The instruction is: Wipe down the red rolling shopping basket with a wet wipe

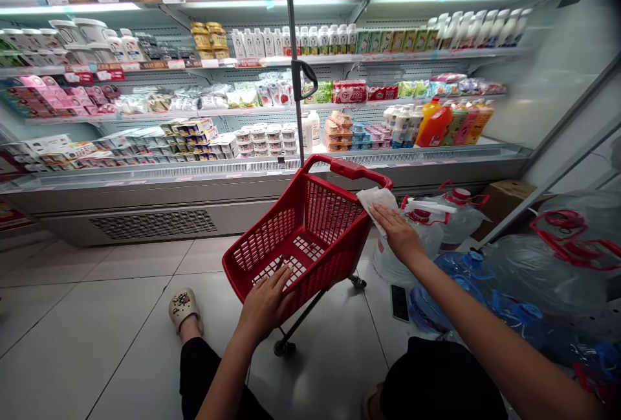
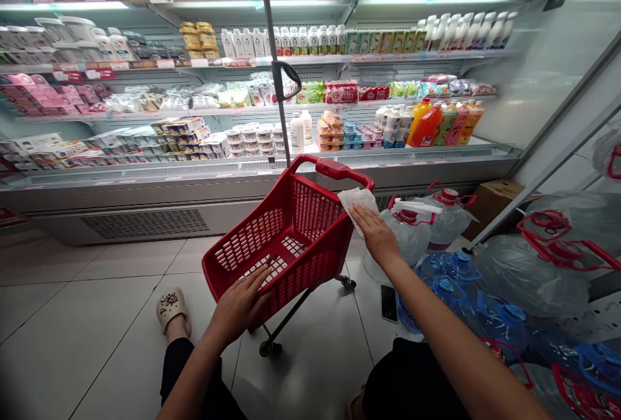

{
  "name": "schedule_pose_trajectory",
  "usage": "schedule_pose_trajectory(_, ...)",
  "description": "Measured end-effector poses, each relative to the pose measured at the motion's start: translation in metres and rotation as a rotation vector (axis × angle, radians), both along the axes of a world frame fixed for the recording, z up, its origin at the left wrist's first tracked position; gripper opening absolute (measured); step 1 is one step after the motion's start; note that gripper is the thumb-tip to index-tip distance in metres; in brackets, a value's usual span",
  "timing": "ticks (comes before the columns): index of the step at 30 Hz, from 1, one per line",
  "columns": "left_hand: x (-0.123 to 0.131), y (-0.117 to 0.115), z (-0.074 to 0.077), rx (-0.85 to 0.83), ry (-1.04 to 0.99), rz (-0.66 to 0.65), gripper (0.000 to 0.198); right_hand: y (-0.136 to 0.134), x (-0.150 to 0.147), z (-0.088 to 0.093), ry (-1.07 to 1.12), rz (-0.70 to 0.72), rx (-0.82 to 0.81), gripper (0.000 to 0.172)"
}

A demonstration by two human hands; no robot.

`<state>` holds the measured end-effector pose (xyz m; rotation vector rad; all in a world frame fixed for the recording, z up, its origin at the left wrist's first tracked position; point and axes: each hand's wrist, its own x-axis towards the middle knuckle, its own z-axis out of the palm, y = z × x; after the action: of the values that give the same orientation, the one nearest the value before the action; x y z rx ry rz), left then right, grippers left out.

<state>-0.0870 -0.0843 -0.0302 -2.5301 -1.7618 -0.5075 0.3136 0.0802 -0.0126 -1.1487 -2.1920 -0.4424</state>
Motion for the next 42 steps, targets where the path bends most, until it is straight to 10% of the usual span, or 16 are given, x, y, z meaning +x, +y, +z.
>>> schedule_pose_trajectory(10,0.015,0.006,0.001,-0.129,-0.063,0.041,0.038,-0.089,-0.133,-0.055,-0.040,0.433,-0.097,0.073)
schedule_pose_trajectory(14,0.019,0.003,0.001,-0.153,-0.072,0.063,0.037,-0.050,-0.091,-0.033,-0.145,0.485,-0.021,0.073)
schedule_pose_trajectory(19,0.032,-0.001,-0.005,-0.164,-0.026,0.140,0.033,0.010,-0.039,-0.013,-0.034,0.142,-0.036,0.076)
schedule_pose_trajectory(28,0.069,0.000,-0.015,-0.189,-0.092,0.249,0.047,-0.102,-0.124,-0.058,-0.071,0.464,-0.132,0.070)
schedule_pose_trajectory(34,0.026,0.009,0.017,-0.257,-0.017,-0.150,0.096,-0.034,-0.047,-0.031,-0.115,0.331,-0.094,0.068)
schedule_pose_trajectory(38,0.001,0.017,0.020,-0.286,0.043,-0.098,0.101,0.005,-0.024,-0.023,-0.051,0.192,-0.104,0.063)
schedule_pose_trajectory(42,0.003,0.023,0.008,-0.272,0.040,-0.010,0.092,-0.024,-0.055,-0.040,-0.012,0.152,-0.117,0.066)
